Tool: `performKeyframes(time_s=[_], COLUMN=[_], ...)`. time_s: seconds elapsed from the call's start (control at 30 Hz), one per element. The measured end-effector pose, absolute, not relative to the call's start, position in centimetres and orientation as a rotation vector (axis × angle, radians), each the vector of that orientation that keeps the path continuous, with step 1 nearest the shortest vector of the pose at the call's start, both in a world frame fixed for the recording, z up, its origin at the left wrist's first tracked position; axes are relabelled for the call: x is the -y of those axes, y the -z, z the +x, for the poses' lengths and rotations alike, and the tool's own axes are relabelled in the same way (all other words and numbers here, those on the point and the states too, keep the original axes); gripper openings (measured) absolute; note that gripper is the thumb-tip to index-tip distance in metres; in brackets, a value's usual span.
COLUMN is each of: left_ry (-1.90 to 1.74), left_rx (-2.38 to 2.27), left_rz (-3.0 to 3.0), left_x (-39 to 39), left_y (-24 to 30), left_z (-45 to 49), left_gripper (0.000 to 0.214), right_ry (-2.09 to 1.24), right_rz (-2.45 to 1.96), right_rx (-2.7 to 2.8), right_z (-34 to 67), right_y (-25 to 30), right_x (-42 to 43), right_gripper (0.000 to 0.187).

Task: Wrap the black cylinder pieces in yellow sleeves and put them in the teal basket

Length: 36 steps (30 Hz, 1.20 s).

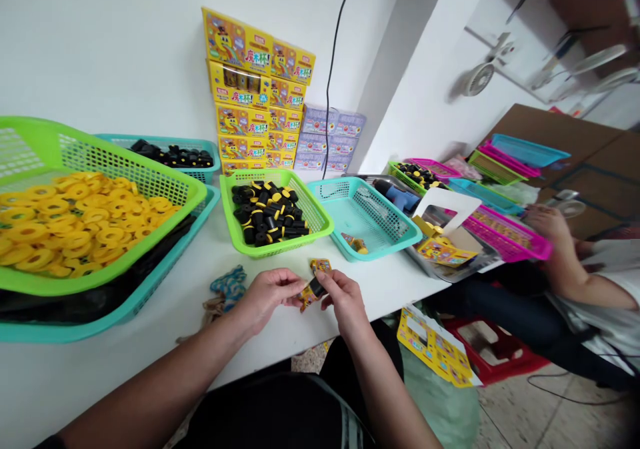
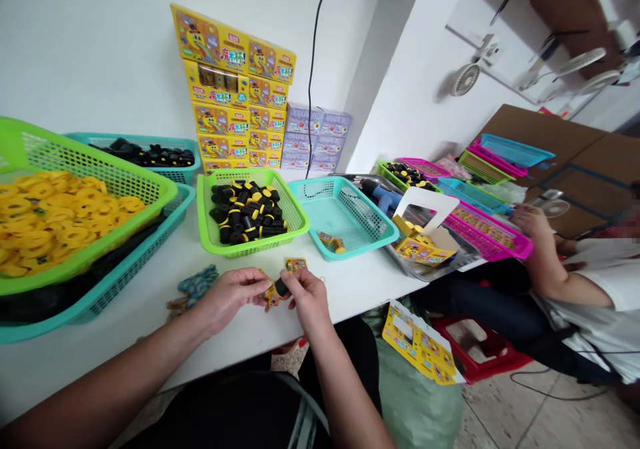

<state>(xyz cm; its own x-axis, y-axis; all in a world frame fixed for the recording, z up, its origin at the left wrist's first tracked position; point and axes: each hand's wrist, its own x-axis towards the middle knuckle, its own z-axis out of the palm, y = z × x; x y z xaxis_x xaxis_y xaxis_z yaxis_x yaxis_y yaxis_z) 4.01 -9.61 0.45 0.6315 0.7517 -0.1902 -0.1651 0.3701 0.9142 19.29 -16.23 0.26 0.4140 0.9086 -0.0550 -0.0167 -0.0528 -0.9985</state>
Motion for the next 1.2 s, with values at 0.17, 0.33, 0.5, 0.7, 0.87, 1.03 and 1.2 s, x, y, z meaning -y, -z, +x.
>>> performKeyframes(time_s=[0.17,0.33,0.5,0.7,0.87,1.03,1.2], left_ry=[-0.622,-0.612,-0.660,-0.748,-0.813,-0.856,-0.703], left_rx=[-0.666,-0.636,-0.608,-0.601,-0.679,-0.734,-0.653], left_rz=[1.048,0.992,0.894,0.807,0.897,1.015,1.015], left_x=[9.7,9.9,9.8,9.2,9.2,9.3,9.3], left_y=[-0.3,-0.3,0.1,0.1,-0.5,-1.1,-1.4], left_z=[4.1,4.0,3.9,4.0,4.0,3.8,3.5], left_gripper=[0.034,0.035,0.032,0.028,0.028,0.032,0.031], right_ry=[-0.904,-0.828,-0.794,-0.894,-1.040,-0.986,-0.880], right_rz=[-1.408,-1.441,-1.523,-1.494,-1.350,-1.260,-1.184], right_rx=[0.891,1.050,1.139,1.025,0.920,0.922,0.945], right_z=[19.2,19.1,18.9,18.8,18.8,18.5,18.9], right_y=[-0.3,0.0,-0.1,-0.5,-0.8,-0.6,0.4], right_x=[16.3,16.3,16.2,16.2,16.4,16.7,16.7], right_gripper=[0.043,0.041,0.044,0.045,0.037,0.030,0.032])
